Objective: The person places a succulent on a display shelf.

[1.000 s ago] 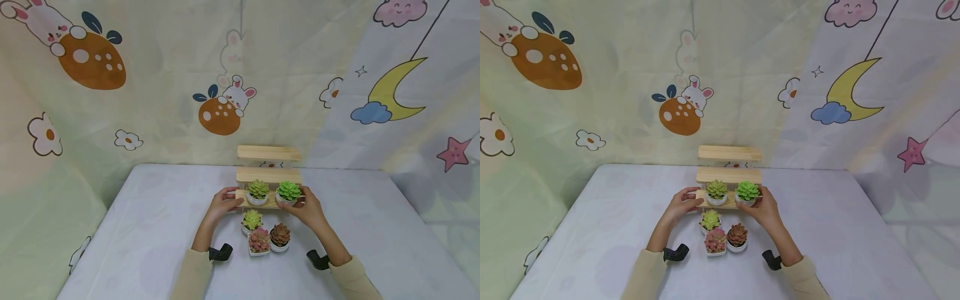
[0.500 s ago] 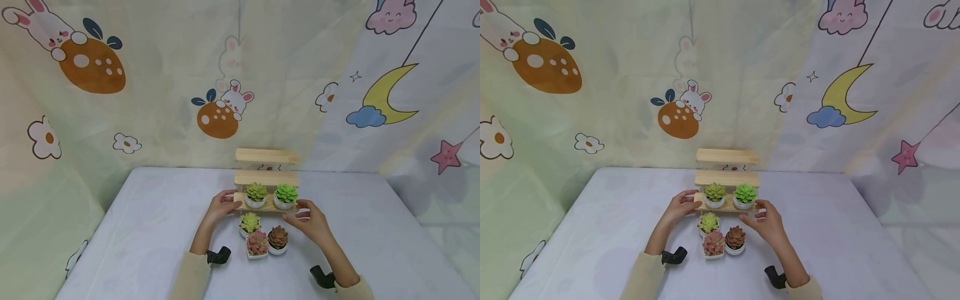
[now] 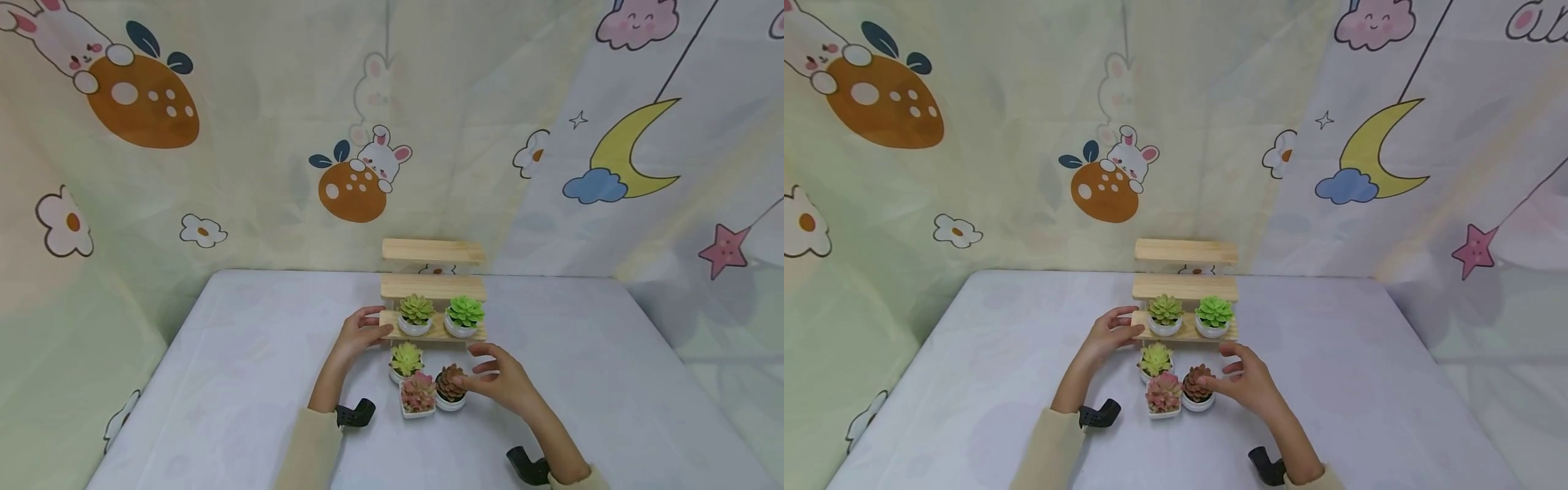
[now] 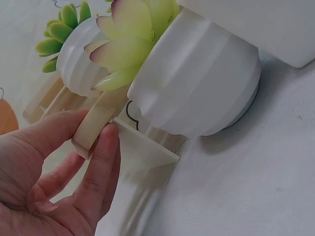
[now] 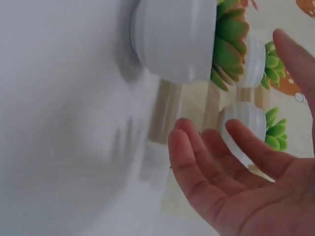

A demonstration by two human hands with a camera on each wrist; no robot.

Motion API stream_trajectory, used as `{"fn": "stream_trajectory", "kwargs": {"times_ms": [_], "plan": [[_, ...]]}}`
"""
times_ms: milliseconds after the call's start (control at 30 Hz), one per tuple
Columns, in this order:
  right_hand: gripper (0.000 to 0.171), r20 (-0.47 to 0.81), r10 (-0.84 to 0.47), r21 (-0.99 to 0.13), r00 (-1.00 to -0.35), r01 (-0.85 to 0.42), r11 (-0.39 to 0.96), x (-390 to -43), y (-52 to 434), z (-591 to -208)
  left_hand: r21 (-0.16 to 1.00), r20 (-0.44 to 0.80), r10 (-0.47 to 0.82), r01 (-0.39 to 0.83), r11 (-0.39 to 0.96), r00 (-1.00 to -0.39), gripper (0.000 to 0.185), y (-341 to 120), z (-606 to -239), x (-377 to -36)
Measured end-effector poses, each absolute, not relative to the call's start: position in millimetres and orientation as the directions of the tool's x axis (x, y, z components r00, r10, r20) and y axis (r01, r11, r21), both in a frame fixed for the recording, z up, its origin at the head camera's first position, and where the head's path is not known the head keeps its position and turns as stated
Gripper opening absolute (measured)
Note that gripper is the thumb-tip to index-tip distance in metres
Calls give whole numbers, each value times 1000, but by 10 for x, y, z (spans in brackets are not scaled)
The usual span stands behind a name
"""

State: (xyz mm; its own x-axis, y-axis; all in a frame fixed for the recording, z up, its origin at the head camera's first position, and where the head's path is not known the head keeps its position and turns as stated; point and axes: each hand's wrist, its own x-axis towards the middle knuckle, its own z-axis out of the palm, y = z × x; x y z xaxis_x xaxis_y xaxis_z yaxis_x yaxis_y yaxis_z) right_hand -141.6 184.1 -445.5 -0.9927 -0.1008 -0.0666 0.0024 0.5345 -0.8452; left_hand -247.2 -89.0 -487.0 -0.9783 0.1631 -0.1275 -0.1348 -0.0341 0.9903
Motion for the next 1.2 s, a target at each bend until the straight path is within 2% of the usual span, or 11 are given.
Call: {"fn": "stream_trajectory", "kwargs": {"times_ms": [167,300,933,1200], "plan": [[73,-63,-226,-848,-972,-67,526,-1401,1781,-4565,991,-121,171,-130,-42,-978,50,-894,-4851,-2463],[77,-80,-260,-830,-962,-80,552,-1403,1734,-4644,989,-128,196,-139,-45,-972,51,-913,-4750,-2433],[63,-33,-243,-794,-969,-122,595,-1386,1661,-4673,989,-127,183,-140,-55,-975,51,-898,-4815,-2464],[63,18,-194,-781,-981,-135,610,-1336,1644,-4626,987,-140,226,-155,-51,-964,50,-938,-4615,-2367]]}}
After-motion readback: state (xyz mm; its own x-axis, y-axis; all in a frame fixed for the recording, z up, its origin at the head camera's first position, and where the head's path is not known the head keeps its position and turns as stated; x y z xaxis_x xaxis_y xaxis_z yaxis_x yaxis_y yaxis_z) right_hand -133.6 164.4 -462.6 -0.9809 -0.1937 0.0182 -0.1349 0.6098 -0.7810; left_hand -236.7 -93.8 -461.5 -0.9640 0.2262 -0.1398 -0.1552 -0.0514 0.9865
